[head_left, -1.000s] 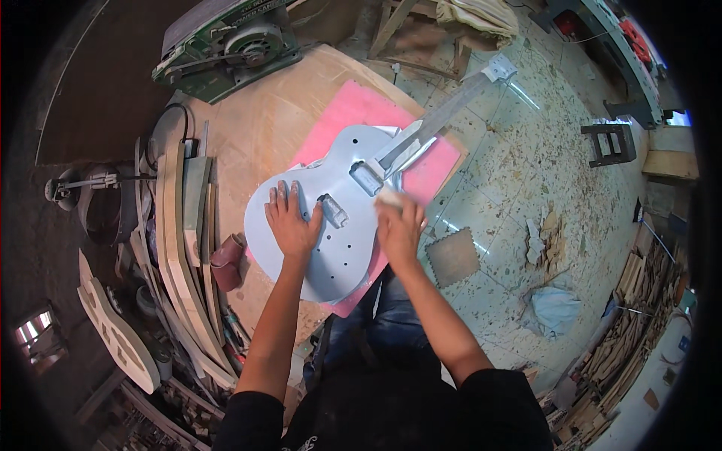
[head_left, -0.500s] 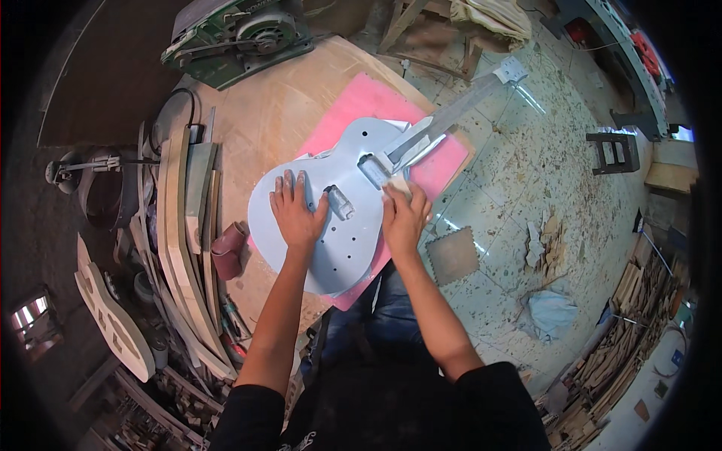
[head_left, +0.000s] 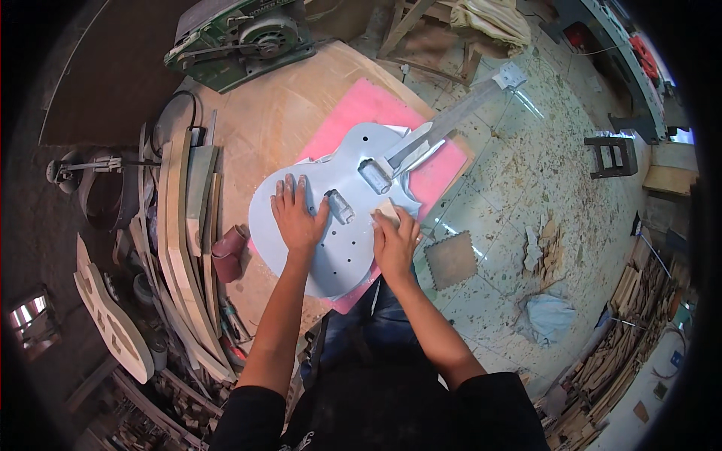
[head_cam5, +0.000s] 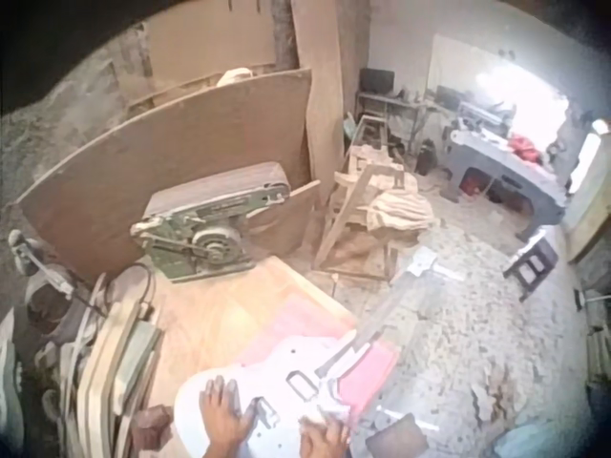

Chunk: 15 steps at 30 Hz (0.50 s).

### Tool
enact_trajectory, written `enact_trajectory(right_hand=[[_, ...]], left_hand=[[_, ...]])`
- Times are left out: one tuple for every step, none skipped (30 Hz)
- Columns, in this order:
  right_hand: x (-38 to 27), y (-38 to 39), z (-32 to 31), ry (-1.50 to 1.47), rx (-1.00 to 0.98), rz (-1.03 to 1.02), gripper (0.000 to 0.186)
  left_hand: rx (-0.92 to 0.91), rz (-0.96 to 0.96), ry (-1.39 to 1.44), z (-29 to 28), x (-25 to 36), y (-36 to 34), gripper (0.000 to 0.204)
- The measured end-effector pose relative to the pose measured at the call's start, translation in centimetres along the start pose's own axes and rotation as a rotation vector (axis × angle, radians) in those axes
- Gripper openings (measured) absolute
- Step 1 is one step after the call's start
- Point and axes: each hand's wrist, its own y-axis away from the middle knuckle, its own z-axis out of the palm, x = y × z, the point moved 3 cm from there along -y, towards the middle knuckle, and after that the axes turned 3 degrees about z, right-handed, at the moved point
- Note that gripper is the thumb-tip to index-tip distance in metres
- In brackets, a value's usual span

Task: The person sands the surface of a blue guitar body using a sanding block and sandpaper on a workbench.

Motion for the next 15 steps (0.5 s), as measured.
enact_trajectory(right_hand=[[0.7,-0.7,0.0,0.003,0.002,-0.001,0.028],[1.5,-2.4,-0.2,0.031,-0.003,0.027,0.028],[1.9,-3.6,-0.4,0.058,-0.014,0.06,0.028],[1.7,-4.5,-0.3,0.057,-0.019,0.062,0.028],[1.4,-5.5,-0.4,0.068,0.044,0.117,0.029],[1.2,-6.0,-0.5,0.08,0.107,0.171,0.029],[0.6,-4.3,0.0,0.079,0.106,0.173,0.029],[0.1,-1.5,0.7,0.097,0.057,0.135,0.029],[-0.3,0.6,0.9,0.117,0.004,0.096,0.029],[-0.4,1.5,0.5,0.117,0.0,0.091,0.029],[-0.6,2.0,0.2,0.063,-0.078,0.04,0.029],[-0.7,2.2,0.0,0.008,-0.157,-0.011,0.03],[0.2,1.1,-0.2,0.01,-0.156,-0.012,0.03],[1.3,-1.1,-0.7,0.056,-0.105,0.063,0.029],[2.3,-3.1,-1.1,0.103,-0.055,0.138,0.029]], left_hand=[[-0.006,-0.004,-0.002,0.0,-0.1,0.0,0.072],[-0.009,-0.008,-0.007,-0.2,-0.2,0.0,0.071],[-0.013,-0.011,-0.009,-0.2,-0.1,0.0,0.071],[-0.004,-0.003,-0.009,-0.1,0.1,-0.1,0.071],[0.008,0.008,-0.008,-0.1,0.1,-0.3,0.071],[0.006,0.008,-0.01,-0.1,0.2,-0.2,0.071],[0.001,0.002,-0.005,-0.2,0.2,0.0,0.071],[0.001,-0.001,0.006,-0.2,0.4,-0.2,0.071],[0.003,-0.001,0.009,-0.1,0.3,-0.2,0.071],[-0.003,-0.009,0.001,-0.2,-0.1,0.1,0.071],[-0.008,-0.01,-0.003,-0.3,-0.2,0.0,0.071],[-0.006,-0.01,0.0,-0.2,-0.1,-0.1,0.071],[-0.002,-0.015,0.002,-0.1,0.0,-0.1,0.071],[-0.003,-0.019,0.0,-0.2,-0.1,0.0,0.071],[-0.006,-0.018,-0.002,-0.2,0.0,0.0,0.071]])
